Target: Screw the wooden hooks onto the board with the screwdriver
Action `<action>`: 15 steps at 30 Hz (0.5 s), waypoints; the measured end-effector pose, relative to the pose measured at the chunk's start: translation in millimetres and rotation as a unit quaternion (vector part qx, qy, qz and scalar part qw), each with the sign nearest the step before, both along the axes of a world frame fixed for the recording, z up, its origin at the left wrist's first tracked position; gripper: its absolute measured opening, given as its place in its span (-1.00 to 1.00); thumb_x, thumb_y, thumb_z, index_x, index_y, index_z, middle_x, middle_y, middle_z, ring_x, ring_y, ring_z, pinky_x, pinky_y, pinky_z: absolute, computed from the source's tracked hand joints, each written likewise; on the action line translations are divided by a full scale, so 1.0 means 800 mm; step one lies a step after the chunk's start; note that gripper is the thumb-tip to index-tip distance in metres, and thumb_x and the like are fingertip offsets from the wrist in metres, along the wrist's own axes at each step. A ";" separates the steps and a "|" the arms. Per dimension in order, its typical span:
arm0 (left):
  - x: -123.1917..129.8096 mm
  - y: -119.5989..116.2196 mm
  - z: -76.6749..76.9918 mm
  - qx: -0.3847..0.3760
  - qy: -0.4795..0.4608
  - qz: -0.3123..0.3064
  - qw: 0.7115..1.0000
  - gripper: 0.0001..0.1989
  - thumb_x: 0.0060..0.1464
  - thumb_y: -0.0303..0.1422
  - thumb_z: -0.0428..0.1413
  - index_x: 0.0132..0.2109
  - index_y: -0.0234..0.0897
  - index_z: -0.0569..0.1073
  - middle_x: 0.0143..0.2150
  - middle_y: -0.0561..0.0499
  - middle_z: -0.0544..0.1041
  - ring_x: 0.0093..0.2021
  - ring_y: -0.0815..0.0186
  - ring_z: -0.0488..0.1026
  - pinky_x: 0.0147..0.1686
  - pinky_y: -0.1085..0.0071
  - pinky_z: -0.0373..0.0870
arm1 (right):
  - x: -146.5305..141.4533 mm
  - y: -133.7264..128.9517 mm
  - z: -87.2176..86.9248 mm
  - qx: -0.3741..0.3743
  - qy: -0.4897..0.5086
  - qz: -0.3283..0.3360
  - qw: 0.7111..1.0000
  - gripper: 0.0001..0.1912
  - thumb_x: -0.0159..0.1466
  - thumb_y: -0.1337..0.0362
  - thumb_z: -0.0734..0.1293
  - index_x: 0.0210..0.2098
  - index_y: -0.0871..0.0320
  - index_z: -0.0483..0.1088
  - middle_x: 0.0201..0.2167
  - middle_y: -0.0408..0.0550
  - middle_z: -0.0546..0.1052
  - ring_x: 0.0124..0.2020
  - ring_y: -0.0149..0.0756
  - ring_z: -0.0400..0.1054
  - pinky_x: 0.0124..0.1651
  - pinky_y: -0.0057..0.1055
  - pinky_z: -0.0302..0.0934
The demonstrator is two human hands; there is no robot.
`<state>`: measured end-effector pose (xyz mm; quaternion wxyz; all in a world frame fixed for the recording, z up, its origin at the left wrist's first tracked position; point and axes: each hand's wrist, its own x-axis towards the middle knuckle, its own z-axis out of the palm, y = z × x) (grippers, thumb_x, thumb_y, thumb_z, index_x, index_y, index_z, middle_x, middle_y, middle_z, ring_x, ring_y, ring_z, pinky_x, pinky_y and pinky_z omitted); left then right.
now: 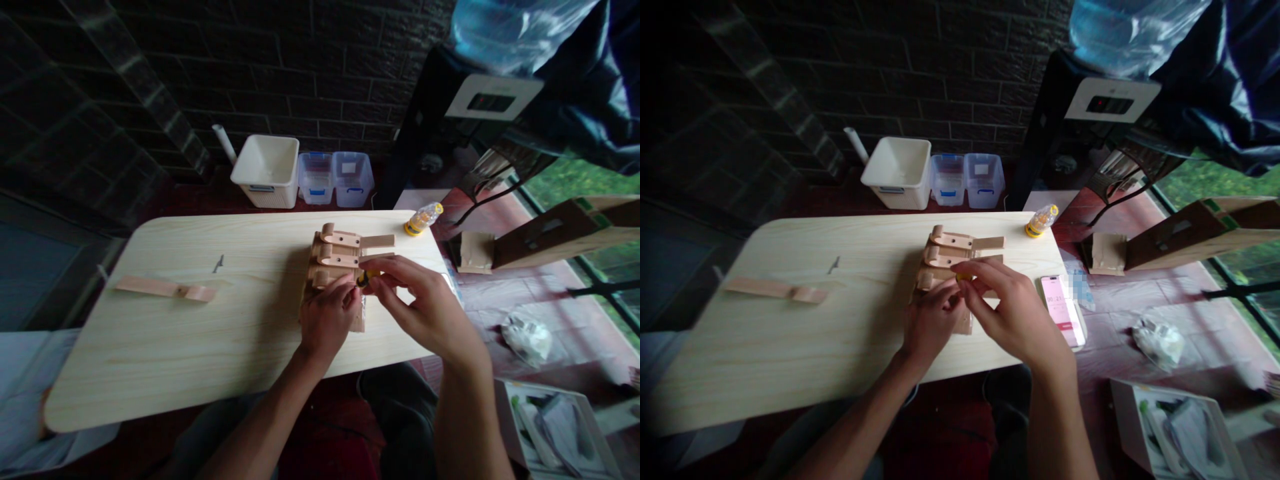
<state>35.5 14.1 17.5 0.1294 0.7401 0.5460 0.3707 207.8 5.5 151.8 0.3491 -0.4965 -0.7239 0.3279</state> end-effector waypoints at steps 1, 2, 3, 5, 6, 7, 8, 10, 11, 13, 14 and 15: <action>0.000 0.000 0.000 0.003 0.001 0.002 1.000 -0.85 0.37 -0.46 0.26 -0.09 -0.14 0.72 -0.01 -0.02 0.82 -0.11 0.21 0.78 -0.04 0.34 0.62 | 0.000 0.000 0.000 -0.001 0.001 -0.001 1.000 -0.70 0.53 0.31 0.36 0.17 0.06 0.64 0.01 0.00 0.74 -0.13 -0.30 0.71 -0.03 -0.36 0.57; 0.000 0.000 0.000 0.005 0.002 0.004 1.000 -0.85 0.37 -0.46 0.26 -0.09 -0.15 0.72 -0.02 -0.02 0.82 -0.12 0.20 0.78 -0.04 0.34 0.62 | 0.000 0.000 0.000 -0.003 0.003 -0.001 1.000 -0.71 0.52 0.31 0.36 0.16 0.06 0.64 0.01 -0.01 0.73 -0.14 -0.31 0.71 -0.03 -0.36 0.57; 0.001 0.000 0.001 0.006 0.003 0.005 1.000 -0.85 0.36 -0.47 0.26 -0.10 -0.15 0.73 -0.03 -0.03 0.82 -0.12 0.19 0.78 -0.03 0.33 0.61 | -0.001 0.000 0.000 -0.004 0.005 0.001 1.000 -0.71 0.53 0.30 0.36 0.16 0.07 0.64 0.01 -0.01 0.73 -0.13 -0.31 0.71 -0.04 -0.36 0.57; 0.001 0.000 0.001 0.004 0.007 0.008 1.000 -0.84 0.36 -0.47 0.25 -0.10 -0.16 0.73 -0.04 -0.03 0.82 -0.12 0.18 0.79 -0.04 0.33 0.61 | -0.001 -0.001 -0.001 -0.002 0.010 0.007 1.000 -0.72 0.53 0.30 0.36 0.15 0.07 0.64 0.02 -0.01 0.73 -0.11 -0.30 0.71 -0.03 -0.36 0.57; 0.002 0.000 0.002 0.002 0.009 0.008 1.000 -0.84 0.36 -0.47 0.25 -0.11 -0.17 0.73 -0.05 -0.03 0.82 -0.13 0.18 0.78 -0.03 0.33 0.60 | -0.001 -0.001 -0.001 -0.001 0.013 0.010 1.000 -0.72 0.53 0.30 0.36 0.15 0.07 0.64 0.03 -0.01 0.73 -0.10 -0.30 0.71 -0.02 -0.36 0.57; 0.002 0.000 0.002 -0.001 0.012 0.010 1.000 -0.84 0.36 -0.47 0.25 -0.13 -0.17 0.74 -0.06 -0.04 0.82 -0.13 0.18 0.78 -0.03 0.33 0.60 | -0.001 -0.001 -0.002 0.000 0.016 0.013 1.000 -0.73 0.53 0.30 0.36 0.15 0.08 0.63 0.02 -0.01 0.73 -0.09 -0.30 0.70 -0.01 -0.36 0.57; 0.002 0.000 0.002 -0.003 0.014 0.012 1.000 -0.83 0.36 -0.47 0.24 -0.14 -0.17 0.74 -0.08 -0.04 0.82 -0.14 0.18 0.78 -0.03 0.33 0.60 | -0.002 -0.002 -0.002 0.003 0.019 0.014 1.000 -0.73 0.52 0.31 0.36 0.14 0.08 0.63 0.02 -0.01 0.73 -0.09 -0.30 0.70 -0.01 -0.36 0.57; 0.003 0.000 0.002 -0.004 0.017 0.018 1.000 -0.83 0.36 -0.47 0.24 -0.15 -0.17 0.74 -0.10 -0.04 0.82 -0.16 0.19 0.78 -0.05 0.35 0.60 | -0.003 -0.003 -0.001 0.009 0.018 0.016 1.000 -0.73 0.52 0.32 0.36 0.14 0.09 0.63 0.03 0.00 0.73 -0.10 -0.31 0.69 -0.01 -0.36 0.58; 0.003 0.000 0.002 -0.003 0.016 0.021 1.000 -0.83 0.35 -0.48 0.25 -0.14 -0.17 0.75 -0.11 -0.04 0.82 -0.16 0.19 0.78 -0.07 0.36 0.60 | -0.003 -0.004 0.000 0.013 0.014 0.018 1.000 -0.73 0.51 0.33 0.36 0.14 0.10 0.62 0.03 -0.01 0.73 -0.11 -0.31 0.69 -0.01 -0.36 0.58; 0.003 0.000 0.001 0.004 0.013 0.024 1.000 -0.81 0.33 -0.50 0.25 -0.10 -0.17 0.76 -0.10 -0.06 0.82 -0.16 0.19 0.79 -0.09 0.38 0.60 | -0.004 -0.005 0.002 0.021 0.002 0.024 0.999 -0.72 0.50 0.34 0.37 0.14 0.09 0.63 0.02 -0.02 0.74 -0.10 -0.31 0.68 0.00 -0.37 0.57; 0.003 0.000 0.000 0.008 0.011 0.025 1.000 -0.80 0.32 -0.51 0.26 -0.08 -0.18 0.76 -0.09 -0.06 0.82 -0.15 0.19 0.79 -0.09 0.39 0.60 | -0.004 -0.006 0.003 0.024 -0.004 0.028 0.999 -0.72 0.49 0.34 0.38 0.13 0.08 0.63 0.01 -0.04 0.74 -0.09 -0.31 0.68 -0.01 -0.37 0.57; 0.003 0.000 0.000 0.010 0.010 0.025 1.000 -0.80 0.31 -0.51 0.26 -0.06 -0.18 0.77 -0.09 -0.06 0.82 -0.15 0.18 0.79 -0.10 0.39 0.61 | -0.004 -0.007 0.004 0.026 -0.008 0.031 0.999 -0.72 0.48 0.34 0.38 0.13 0.08 0.63 0.01 -0.05 0.74 -0.10 -0.31 0.68 -0.02 -0.37 0.57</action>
